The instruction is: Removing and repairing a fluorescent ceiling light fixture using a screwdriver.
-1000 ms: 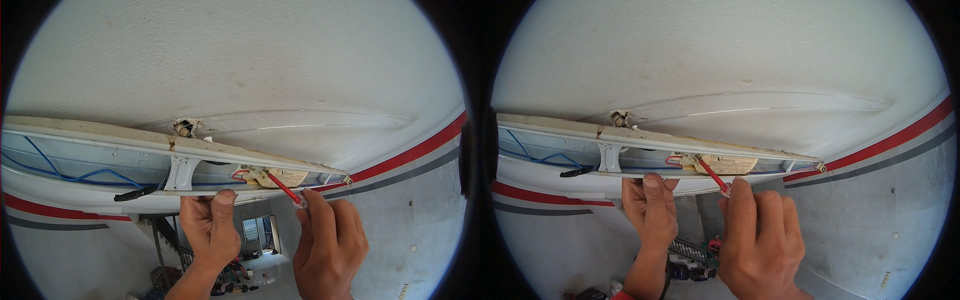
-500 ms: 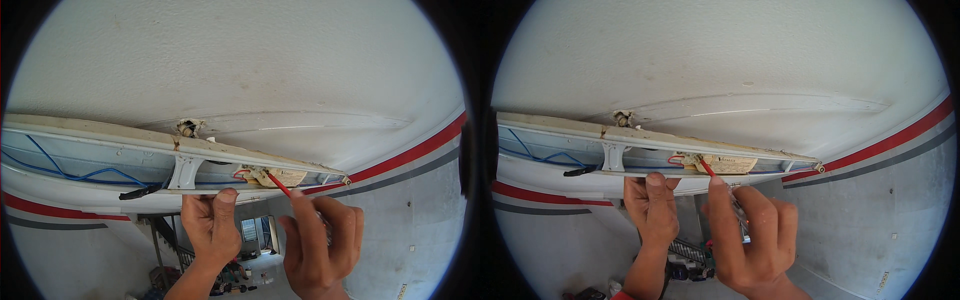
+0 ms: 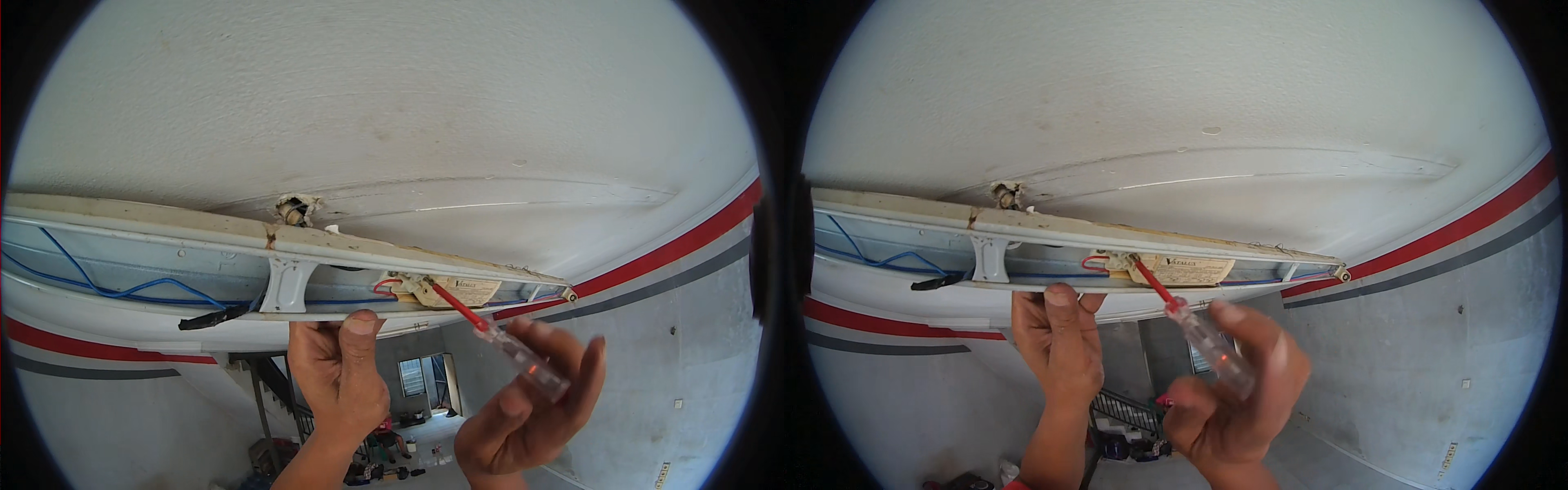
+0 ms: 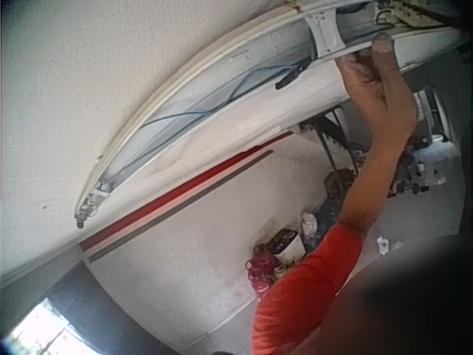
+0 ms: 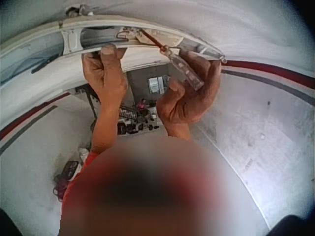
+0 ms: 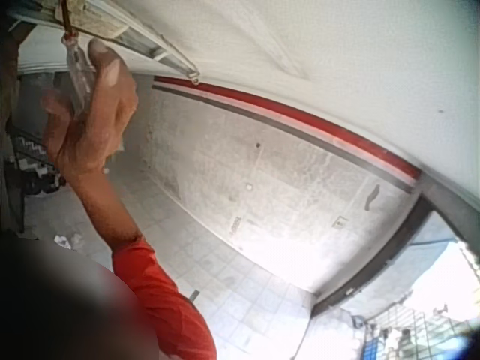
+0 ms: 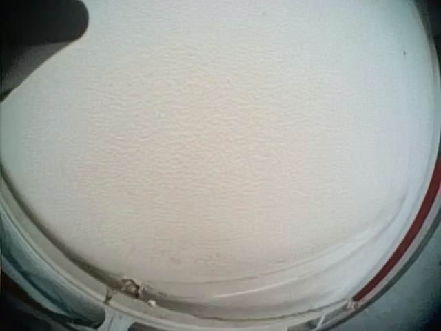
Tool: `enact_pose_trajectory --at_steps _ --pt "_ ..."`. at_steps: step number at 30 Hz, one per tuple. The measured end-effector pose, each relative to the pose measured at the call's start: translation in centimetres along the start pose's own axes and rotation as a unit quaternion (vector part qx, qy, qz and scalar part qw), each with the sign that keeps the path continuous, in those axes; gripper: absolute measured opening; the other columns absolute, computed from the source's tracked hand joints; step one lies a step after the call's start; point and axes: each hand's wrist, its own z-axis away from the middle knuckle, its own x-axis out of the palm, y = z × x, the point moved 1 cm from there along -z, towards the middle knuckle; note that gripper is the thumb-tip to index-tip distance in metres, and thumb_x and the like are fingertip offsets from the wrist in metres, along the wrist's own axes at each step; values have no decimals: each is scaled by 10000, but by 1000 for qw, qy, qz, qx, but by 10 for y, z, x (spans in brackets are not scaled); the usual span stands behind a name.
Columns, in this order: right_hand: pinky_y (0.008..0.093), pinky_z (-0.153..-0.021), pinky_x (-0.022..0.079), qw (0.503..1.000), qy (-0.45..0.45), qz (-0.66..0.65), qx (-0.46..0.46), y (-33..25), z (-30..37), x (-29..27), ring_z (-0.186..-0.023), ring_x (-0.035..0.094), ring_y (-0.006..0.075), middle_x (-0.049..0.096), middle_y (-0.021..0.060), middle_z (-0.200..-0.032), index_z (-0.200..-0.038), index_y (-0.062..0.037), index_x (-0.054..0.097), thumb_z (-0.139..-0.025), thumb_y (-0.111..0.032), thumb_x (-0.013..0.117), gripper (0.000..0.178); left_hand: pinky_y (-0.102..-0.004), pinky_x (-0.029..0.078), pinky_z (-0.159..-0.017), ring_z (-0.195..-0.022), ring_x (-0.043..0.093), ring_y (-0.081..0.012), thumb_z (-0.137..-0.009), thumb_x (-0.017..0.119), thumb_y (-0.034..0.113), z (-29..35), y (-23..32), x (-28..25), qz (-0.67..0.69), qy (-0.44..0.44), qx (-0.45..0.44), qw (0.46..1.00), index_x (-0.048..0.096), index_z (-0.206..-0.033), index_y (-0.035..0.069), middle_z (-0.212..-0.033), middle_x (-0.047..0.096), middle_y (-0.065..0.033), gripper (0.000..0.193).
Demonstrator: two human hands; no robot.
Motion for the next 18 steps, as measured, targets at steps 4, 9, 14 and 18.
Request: enact_pose_trajectory --at_steps 4,9,14,18 --pt "338 -719 524 990 97 -107 -2 -2 4 8 -860 616 277 588 204 -1032 -1199 48 444 -897 -113 572 365 -264 478 -797 -847 556 -120 -908 597 189 0 0 2 -1 5 3 1000 459 -1077 -53 -955 584 -106 326" --pt "303 -649 509 932 235 -260 95 -13 -7 22 -812 622 245 633 144 -939 -1091 3 624 -832 -14 630 259 -267 474 -810 -861 551 -117 -906 604 208 0 -3 -5 -11 -1 5 1000 468 -1067 -50 -955 580 -98 333" --pt "305 -593 500 999 43 -25 16 -10 -8 0 -711 595 246 602 120 -826 -1125 33 564 -848 -101 632 314 -270 474 -814 -861 548 -116 -907 601 207 0 0 0 -15 7 5 1000 468 -1064 -45 -958 577 -94 325" --pt "295 -650 521 995 -5 90 41 -21 -16 -15 -850 642 232 644 151 -964 -1117 28 587 -861 -62 632 274 -272 475 -812 -865 544 -111 -908 598 203 0 -1 3 2 16 -3 1000 457 -1079 -42 -964 573 -95 330"
